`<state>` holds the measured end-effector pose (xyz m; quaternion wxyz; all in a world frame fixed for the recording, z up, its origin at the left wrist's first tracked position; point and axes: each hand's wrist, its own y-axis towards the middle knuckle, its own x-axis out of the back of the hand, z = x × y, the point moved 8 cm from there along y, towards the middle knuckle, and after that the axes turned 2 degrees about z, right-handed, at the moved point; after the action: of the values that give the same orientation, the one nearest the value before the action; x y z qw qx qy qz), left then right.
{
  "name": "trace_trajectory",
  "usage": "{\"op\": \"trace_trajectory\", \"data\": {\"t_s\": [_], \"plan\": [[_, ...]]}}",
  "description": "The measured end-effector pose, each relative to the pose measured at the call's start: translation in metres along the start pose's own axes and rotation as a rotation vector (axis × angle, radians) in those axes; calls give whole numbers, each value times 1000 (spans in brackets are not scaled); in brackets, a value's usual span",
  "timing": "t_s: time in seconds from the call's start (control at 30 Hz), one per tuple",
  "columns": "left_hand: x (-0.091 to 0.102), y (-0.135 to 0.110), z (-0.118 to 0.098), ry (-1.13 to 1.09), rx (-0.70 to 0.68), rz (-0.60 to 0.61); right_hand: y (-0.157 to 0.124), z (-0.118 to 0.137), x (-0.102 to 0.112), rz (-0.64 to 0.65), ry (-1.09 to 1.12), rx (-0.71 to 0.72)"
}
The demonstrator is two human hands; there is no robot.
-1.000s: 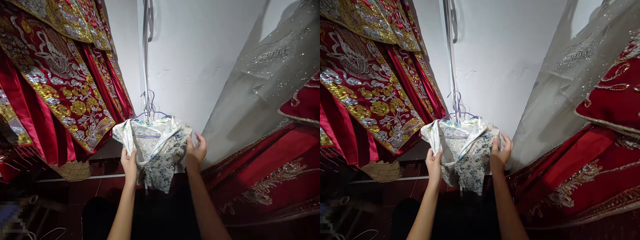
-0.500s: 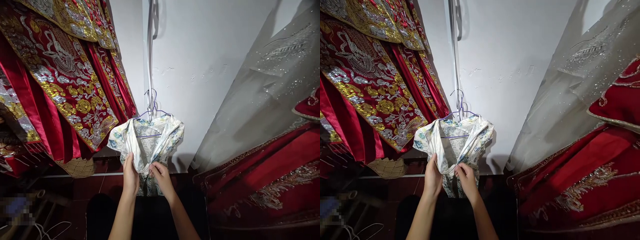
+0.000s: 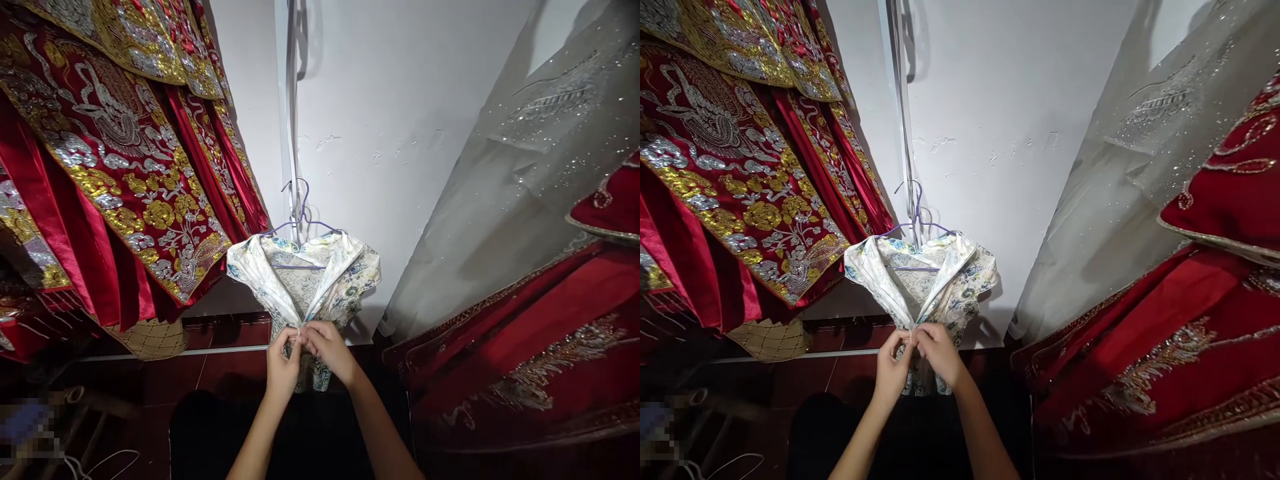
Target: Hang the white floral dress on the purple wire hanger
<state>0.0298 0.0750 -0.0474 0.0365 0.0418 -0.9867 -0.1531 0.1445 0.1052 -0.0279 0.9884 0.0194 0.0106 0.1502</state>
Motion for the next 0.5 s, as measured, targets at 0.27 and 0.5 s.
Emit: {"op": "trace_trajectory", "data": {"t_s": [0.27, 0.5], "plan": [[-17, 3, 9, 241, -122, 154, 80, 147, 53, -190, 202, 198], [5, 71, -79, 233, -346, 149, 67, 176, 39, -168, -5, 343]]}}
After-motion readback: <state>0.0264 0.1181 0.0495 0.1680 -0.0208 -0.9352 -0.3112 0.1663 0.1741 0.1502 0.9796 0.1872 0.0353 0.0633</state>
